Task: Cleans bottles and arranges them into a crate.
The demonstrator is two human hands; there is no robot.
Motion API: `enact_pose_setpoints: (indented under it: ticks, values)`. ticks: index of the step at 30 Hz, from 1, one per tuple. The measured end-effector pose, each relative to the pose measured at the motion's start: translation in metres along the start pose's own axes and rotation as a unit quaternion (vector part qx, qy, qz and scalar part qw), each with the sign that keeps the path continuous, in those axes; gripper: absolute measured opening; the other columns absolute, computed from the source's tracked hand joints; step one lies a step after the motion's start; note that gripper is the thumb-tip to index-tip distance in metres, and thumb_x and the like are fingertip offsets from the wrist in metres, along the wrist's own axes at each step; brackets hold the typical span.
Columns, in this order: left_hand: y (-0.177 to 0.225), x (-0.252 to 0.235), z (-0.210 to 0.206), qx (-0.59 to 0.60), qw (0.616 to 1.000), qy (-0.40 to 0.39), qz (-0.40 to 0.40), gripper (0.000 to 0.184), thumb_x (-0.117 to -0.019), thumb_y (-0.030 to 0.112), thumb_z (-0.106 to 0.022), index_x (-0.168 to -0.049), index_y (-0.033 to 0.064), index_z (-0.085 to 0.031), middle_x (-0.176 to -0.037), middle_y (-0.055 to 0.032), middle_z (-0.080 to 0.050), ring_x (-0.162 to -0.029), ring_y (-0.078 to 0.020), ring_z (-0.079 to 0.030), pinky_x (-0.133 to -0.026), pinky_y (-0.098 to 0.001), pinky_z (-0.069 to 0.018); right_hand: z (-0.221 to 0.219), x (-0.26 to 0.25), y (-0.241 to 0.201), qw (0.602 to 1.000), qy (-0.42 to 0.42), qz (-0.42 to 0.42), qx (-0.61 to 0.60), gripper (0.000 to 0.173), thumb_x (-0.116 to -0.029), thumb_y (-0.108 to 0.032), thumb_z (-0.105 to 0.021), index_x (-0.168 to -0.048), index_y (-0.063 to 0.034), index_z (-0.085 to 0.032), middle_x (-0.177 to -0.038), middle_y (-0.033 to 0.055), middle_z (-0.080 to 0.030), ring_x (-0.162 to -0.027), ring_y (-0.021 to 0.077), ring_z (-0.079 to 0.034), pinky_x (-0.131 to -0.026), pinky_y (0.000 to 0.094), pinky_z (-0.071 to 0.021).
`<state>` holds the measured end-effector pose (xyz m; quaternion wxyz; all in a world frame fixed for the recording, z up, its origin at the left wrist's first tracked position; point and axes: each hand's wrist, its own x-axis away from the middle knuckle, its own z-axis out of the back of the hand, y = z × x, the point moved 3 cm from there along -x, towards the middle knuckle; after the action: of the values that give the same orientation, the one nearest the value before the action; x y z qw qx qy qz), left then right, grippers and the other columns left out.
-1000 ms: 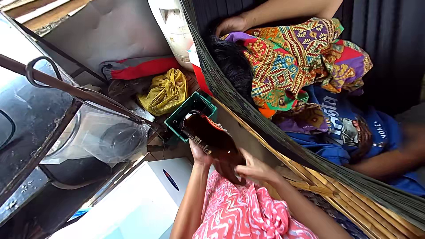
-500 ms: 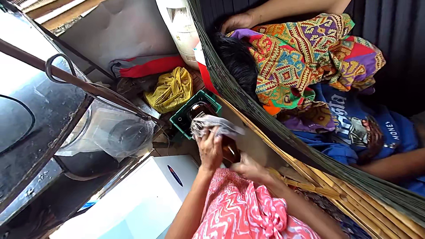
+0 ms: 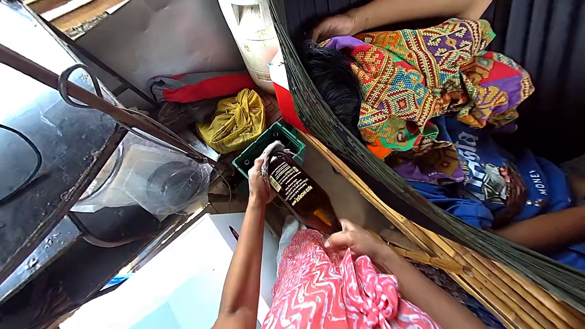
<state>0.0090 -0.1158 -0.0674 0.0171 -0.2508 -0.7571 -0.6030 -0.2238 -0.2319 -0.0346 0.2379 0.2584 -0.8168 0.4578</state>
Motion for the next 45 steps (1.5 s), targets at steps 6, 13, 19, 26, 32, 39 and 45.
enact_pose_setpoints:
  ticks: [6,13,19,26,32,39,45]
  values:
    - [-0.014,0.004,0.013,-0.128,0.963,0.218,-0.094,0.034,-0.1097,0.027,-0.045,-0.112,0.0035,-0.07,-0.096,-0.0059,-0.07,-0.088,-0.0098,-0.066,-0.084,-0.0335,-0.0542,-0.011,-0.013,-0.01,0.996,-0.04,-0.05,-0.067,0.012,-0.0933,-0.002,-0.052,-0.09,-0.0128,-0.055,-0.049,-0.0099,-0.035,-0.037,-0.0037,-0.031,-0.037,0.0123,-0.0284]
    - [-0.048,0.094,-0.045,-0.062,0.996,0.057,-0.025,0.049,-0.109,0.021,-0.029,-0.151,-0.0045,-0.033,-0.133,-0.0182,-0.058,-0.116,-0.0152,-0.06,-0.101,-0.033,-0.0507,-0.015,-0.061,-0.038,0.992,0.051,-0.018,-0.115,0.03,-0.1001,-0.003,-0.044,-0.073,-0.0139,-0.051,-0.047,-0.0109,-0.035,-0.037,-0.004,-0.029,-0.037,0.013,-0.0245]
    - [-0.038,0.086,-0.046,0.008,0.998,0.064,-0.003,0.075,-0.0937,0.031,-0.056,-0.153,0.0005,-0.022,-0.124,-0.0148,-0.06,-0.106,-0.0156,-0.064,-0.09,-0.0362,-0.0561,-0.022,-0.054,-0.046,0.997,0.078,0.018,0.02,0.016,-0.0927,0.001,-0.054,-0.083,-0.0111,-0.051,-0.051,-0.0073,-0.038,-0.039,0.0007,-0.032,-0.038,0.0171,-0.0285]
    - [0.002,0.022,-0.001,0.162,0.98,-0.108,0.034,0.059,-0.067,0.048,-0.085,-0.113,0.0167,-0.066,-0.09,-0.0031,-0.075,-0.079,-0.012,-0.074,-0.068,-0.0323,-0.0633,-0.061,-0.049,-0.024,0.982,0.123,0.095,0.106,0.045,-0.0874,-0.009,-0.069,-0.126,-0.0024,-0.047,-0.07,0.0007,-0.057,-0.049,0.0076,-0.053,-0.048,0.0246,-0.0486]
    - [-0.017,0.019,0.035,0.23,0.944,-0.215,0.097,0.05,-0.0689,0.051,-0.086,-0.101,0.0156,-0.072,-0.088,-0.0031,-0.075,-0.081,-0.0096,-0.073,-0.073,-0.0287,-0.0623,-0.037,-0.049,-0.043,0.978,0.056,0.054,0.192,0.048,-0.1049,-0.037,-0.054,-0.129,0.0045,-0.056,-0.104,0.0163,-0.069,-0.09,0.0238,-0.07,-0.081,0.0428,-0.0589]
    - [-0.011,0.054,0.042,-0.092,0.93,-0.285,0.214,0.049,-0.0705,0.037,-0.078,-0.11,0.0128,-0.064,-0.088,0.0014,-0.075,-0.08,-0.0076,-0.072,-0.075,-0.0284,-0.0619,0.017,-0.08,-0.041,0.988,0.141,0.006,-0.067,0.06,-0.1052,-0.048,-0.052,-0.151,-0.0128,-0.037,-0.132,0.0206,-0.061,-0.112,0.0363,-0.066,-0.085,0.0554,-0.0583]
    - [-0.019,0.051,0.024,-0.254,0.877,-0.302,0.273,0.045,-0.0801,0.024,-0.067,-0.121,0.0066,-0.058,-0.094,-0.0009,-0.073,-0.085,-0.0103,-0.072,-0.08,-0.032,-0.0612,0.022,-0.093,-0.008,0.976,0.09,-0.06,-0.187,0.047,-0.1048,-0.049,-0.049,-0.13,-0.0102,-0.057,-0.113,0.0132,-0.069,-0.102,0.0271,-0.069,-0.085,0.0476,-0.0596]
